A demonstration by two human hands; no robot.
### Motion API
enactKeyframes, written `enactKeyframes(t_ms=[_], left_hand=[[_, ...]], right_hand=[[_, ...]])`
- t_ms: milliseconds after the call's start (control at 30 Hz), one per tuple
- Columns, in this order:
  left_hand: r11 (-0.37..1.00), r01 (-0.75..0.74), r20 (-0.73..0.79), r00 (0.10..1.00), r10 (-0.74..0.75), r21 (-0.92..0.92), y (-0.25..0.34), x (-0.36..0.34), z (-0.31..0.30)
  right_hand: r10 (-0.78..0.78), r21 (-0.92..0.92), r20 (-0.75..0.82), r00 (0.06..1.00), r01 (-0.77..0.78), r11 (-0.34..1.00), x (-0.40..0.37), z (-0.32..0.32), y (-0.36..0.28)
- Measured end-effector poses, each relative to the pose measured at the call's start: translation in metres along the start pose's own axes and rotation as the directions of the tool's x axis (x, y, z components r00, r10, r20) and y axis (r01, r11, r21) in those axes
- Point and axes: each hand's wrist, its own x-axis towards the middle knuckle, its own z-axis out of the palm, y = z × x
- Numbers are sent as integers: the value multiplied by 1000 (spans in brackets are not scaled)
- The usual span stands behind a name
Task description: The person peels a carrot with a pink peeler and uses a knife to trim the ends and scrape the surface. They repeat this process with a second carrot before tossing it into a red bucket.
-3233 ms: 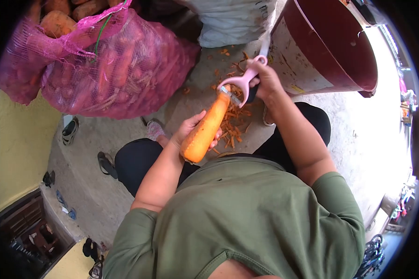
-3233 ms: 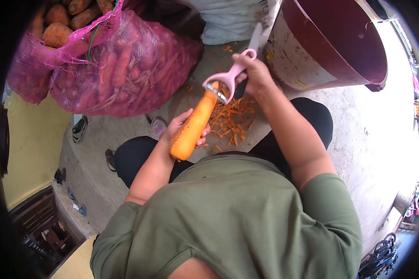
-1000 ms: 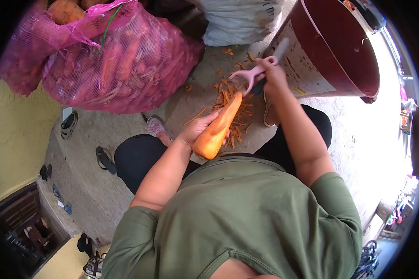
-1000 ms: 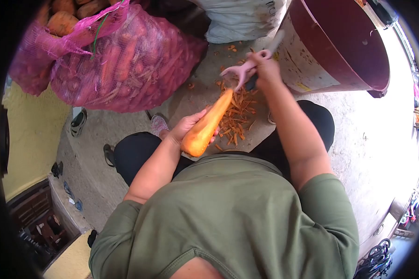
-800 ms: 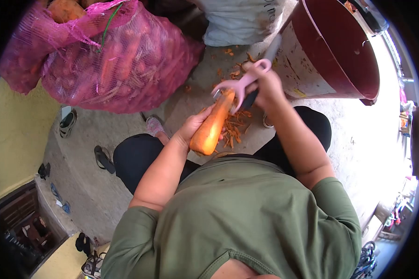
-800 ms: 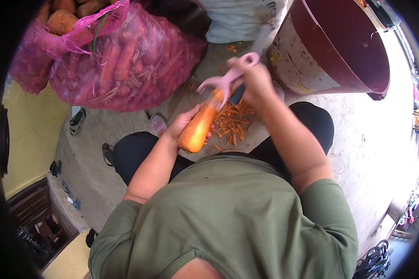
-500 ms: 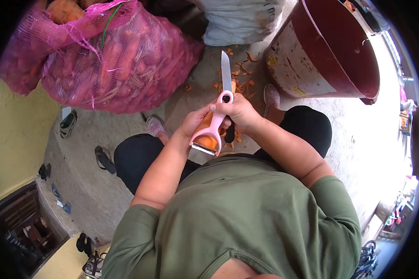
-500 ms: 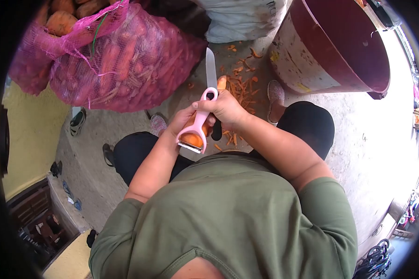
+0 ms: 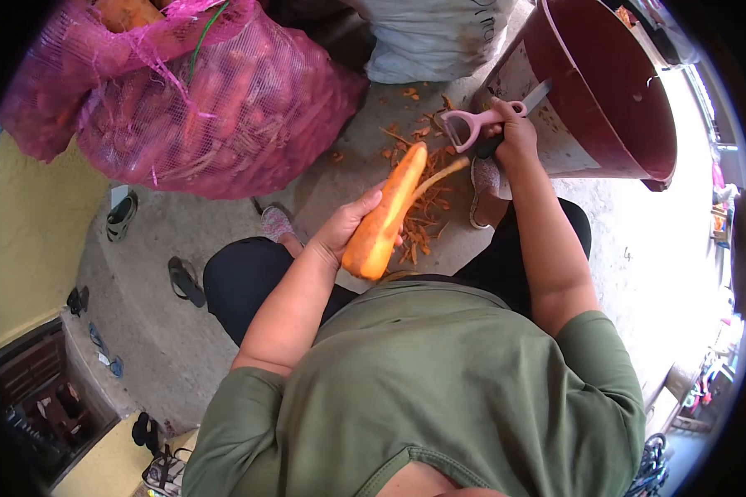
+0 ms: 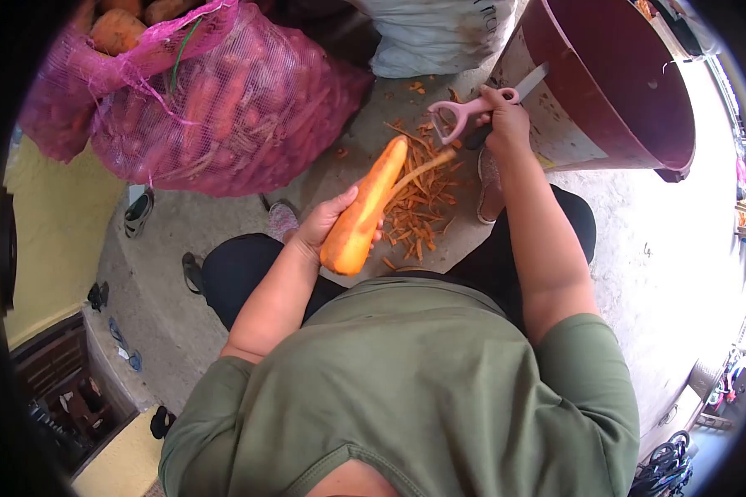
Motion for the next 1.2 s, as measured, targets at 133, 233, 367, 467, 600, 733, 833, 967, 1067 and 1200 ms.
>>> enactKeyframes(t_ms=[133,233,367,467,600,733,833,967,1067,1200], left_hand=[[996,65,-33,997,-67,-61,-1,9,-10],[998,37,-39,998,-39,-48,-3,12,-2],[997,-27,62,998,22,68,-6,7,-10],[996,82,90,993,-80,-20,-9,8,-12],[997,67,59,996,-64,-49,0,4,-14],[995,54,-49,997,-58,-86,-3,14,-19],[1000,-3,-102,995,3,2,-4,14,-10],[1000,-13,-68,998,13,-2,-4,17,-13],[1000,-19,-42,999,19,1,-3,17,-11],[998,-1,-6,1000,0,-59,-11,12,-13]], right_hand=[[192,-111,239,952,-169,979,-96,65,-5],[364,-247,529,767,-271,930,-143,80,16],[303,-180,329,894,-256,950,-109,72,25],[80,26,100,992,-83,996,-24,25,19],[-8,-75,54,999,12,997,-38,34,-7],[240,-114,314,918,-215,970,-123,80,9],[362,-206,540,760,-297,932,-151,89,26],[406,-220,553,728,-342,913,-125,79,36],[300,-212,369,880,-234,949,-107,77,33],[-15,-220,43,999,24,975,-13,18,13]])
